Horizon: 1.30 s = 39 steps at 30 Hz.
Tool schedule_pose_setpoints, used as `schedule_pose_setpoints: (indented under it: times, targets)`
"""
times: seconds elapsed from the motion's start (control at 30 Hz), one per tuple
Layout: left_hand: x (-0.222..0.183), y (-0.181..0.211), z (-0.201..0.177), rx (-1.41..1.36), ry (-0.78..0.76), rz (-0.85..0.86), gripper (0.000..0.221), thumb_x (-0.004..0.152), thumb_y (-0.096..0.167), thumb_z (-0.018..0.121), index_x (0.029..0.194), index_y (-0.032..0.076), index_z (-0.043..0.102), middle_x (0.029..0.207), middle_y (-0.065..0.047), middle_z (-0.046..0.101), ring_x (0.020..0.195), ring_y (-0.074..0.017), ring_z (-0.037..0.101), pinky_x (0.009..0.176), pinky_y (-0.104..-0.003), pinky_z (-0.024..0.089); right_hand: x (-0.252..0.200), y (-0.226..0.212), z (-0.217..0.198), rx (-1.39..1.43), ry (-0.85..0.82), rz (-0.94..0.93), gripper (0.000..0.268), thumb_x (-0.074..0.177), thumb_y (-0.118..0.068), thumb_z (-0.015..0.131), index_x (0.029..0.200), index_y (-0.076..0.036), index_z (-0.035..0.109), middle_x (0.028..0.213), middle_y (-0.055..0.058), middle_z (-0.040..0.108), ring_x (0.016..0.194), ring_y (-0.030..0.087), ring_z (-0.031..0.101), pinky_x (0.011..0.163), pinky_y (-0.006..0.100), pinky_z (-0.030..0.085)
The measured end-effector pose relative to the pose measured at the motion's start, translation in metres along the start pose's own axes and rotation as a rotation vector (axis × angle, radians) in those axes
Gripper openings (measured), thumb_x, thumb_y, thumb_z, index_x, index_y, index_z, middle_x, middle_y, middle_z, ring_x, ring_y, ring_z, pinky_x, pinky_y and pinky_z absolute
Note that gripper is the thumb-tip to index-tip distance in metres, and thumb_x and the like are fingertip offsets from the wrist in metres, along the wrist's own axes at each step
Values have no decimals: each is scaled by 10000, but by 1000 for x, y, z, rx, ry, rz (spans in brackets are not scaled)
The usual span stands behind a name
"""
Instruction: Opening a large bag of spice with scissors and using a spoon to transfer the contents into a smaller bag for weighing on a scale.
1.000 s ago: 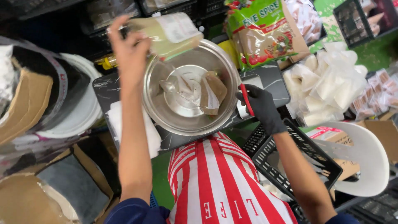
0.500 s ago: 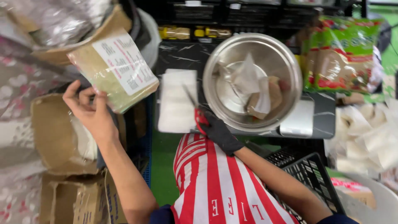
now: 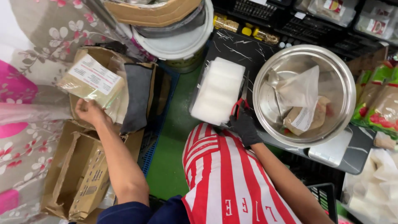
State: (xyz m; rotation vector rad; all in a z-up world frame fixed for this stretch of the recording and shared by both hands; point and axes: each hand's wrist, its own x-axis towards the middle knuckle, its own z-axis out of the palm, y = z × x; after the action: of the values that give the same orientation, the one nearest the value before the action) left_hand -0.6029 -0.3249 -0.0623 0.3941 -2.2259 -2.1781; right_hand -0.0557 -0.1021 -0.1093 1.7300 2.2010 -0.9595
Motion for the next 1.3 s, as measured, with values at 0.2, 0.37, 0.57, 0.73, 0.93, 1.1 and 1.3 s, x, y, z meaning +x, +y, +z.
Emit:
schedule_pose_setpoints:
  times: [0.2,0.37,0.57,0.73,0.93,1.1,1.3]
  targets:
    - [-67,-13,27,444,155,359,591,960,107,828,1413,43,455,1181,-294,498,1188,-504,620,1074,-551,506,-1,-9,2,-339,96,-67,1017,920,-655,542,1683,-86,184,1398,250,615,1383,424,561,1124,539,492]
    - [-241,-1,96,371,-426,810,447,1024,120,749,1352,-65,507,1222,-340,487,1168,-573,480,1036,-646,361,-3,1,32,-361,393,-121,850,884,-453,636,1598,-50,413,1345,303,632,1290,490,595,1093,628,469]
    - [-435,38,145,155,-1042,679,423,959,13,742,1344,71,578,1278,-111,511,1242,-366,519,1101,-491,412,-71,-18,-50,85,206,-148,613,840,-589,739,1370,-286,681,1138,56,781,1117,295,735,1007,466,580]
    - [-499,79,156,63,-1292,610,286,1035,10,638,1303,86,570,1271,-51,476,1187,-272,560,1028,-401,494,-59,32,-131,210,225,171,577,944,-626,604,1378,-254,679,1064,87,798,1046,365,744,881,530,600]
    - [-517,79,137,50,-1375,638,222,1047,12,624,1258,75,598,1246,-68,525,1030,-233,648,924,-373,575,61,144,-26,-269,225,238,540,936,-397,644,1330,-31,692,808,69,777,800,294,788,628,449,618]
    - [-521,66,117,192,-1330,543,266,1032,-38,587,1270,81,589,1228,-71,507,992,-211,656,885,-364,577,42,102,-43,-592,1114,175,269,969,-258,689,753,-114,759,575,3,645,572,240,701,483,311,517]
    - [-534,59,96,325,-1309,459,164,1073,45,580,1230,67,619,1105,-66,571,942,-220,674,848,-364,568,-9,91,-99,-172,434,-132,318,993,-260,646,1191,-37,755,1017,167,796,1037,351,755,853,461,589]
